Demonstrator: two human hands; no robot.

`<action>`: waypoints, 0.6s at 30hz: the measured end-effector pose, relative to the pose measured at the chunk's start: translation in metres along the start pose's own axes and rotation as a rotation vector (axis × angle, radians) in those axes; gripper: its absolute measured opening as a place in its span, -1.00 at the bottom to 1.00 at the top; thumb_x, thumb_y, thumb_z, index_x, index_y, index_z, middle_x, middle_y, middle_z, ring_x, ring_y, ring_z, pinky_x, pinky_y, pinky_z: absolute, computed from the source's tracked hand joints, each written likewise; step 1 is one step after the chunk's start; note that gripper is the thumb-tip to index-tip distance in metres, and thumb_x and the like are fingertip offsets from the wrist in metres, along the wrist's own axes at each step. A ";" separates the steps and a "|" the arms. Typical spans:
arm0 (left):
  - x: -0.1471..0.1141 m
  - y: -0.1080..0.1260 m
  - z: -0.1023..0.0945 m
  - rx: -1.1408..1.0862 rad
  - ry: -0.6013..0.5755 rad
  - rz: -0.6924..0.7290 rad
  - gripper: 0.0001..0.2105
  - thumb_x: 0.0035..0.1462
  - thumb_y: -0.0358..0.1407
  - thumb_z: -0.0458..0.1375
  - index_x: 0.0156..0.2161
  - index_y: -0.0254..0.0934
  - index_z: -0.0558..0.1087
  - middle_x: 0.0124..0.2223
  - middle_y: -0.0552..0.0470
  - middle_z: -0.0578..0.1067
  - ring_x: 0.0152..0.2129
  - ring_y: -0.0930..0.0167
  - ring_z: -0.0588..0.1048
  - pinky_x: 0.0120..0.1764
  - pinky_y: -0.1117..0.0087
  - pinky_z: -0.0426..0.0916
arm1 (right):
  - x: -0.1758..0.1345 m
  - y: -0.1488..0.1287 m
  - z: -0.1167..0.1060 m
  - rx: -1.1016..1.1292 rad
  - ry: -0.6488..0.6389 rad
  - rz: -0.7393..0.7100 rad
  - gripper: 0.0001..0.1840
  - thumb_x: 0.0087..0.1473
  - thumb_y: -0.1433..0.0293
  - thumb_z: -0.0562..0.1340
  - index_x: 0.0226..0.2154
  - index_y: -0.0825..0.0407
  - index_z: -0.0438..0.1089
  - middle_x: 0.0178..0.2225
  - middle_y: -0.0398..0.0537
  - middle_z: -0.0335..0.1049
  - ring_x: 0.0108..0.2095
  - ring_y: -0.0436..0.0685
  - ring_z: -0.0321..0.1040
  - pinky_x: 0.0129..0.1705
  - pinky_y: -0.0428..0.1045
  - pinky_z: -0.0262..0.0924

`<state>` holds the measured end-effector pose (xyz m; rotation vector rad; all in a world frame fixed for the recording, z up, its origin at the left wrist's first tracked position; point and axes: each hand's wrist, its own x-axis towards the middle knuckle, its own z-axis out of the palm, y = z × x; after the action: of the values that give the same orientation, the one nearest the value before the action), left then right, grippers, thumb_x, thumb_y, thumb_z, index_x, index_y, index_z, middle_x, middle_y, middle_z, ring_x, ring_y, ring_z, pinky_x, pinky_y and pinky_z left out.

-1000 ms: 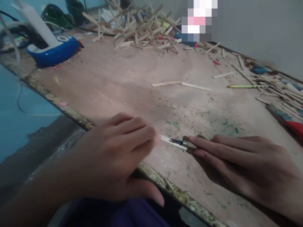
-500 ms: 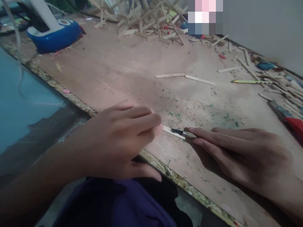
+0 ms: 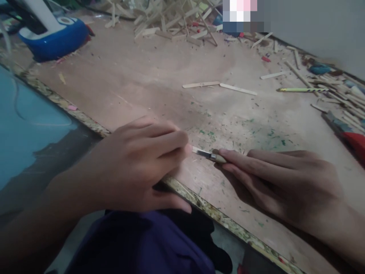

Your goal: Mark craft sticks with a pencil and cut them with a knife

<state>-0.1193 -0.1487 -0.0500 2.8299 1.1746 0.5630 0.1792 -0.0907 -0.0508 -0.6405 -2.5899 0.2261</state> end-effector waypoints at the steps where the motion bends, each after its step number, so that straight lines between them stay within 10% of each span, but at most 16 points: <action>1: 0.000 0.000 0.000 0.004 0.002 0.000 -0.42 0.39 0.29 0.13 -0.10 -0.25 0.56 0.01 -0.16 0.62 0.00 0.06 0.58 0.04 0.04 0.41 | -0.001 -0.001 0.000 -0.009 -0.006 0.002 -0.71 0.44 0.43 0.31 0.16 -0.03 0.53 -0.42 -0.14 0.63 -0.62 0.04 0.43 -0.62 0.04 0.20; 18: -0.005 0.002 -0.006 0.014 0.017 -0.027 -0.39 0.44 0.30 0.02 -0.09 -0.27 0.50 0.01 -0.14 0.62 -0.07 0.16 0.58 0.01 0.09 0.41 | -0.001 0.001 -0.003 0.099 0.067 0.092 -0.72 0.40 0.48 0.34 0.10 -0.08 0.56 -0.34 -0.08 0.70 -0.52 0.08 0.59 -0.58 -0.01 0.33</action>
<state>-0.1232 -0.1546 -0.0456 2.8216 1.2217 0.5808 0.1822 -0.0904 -0.0489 -0.7191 -2.4708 0.3542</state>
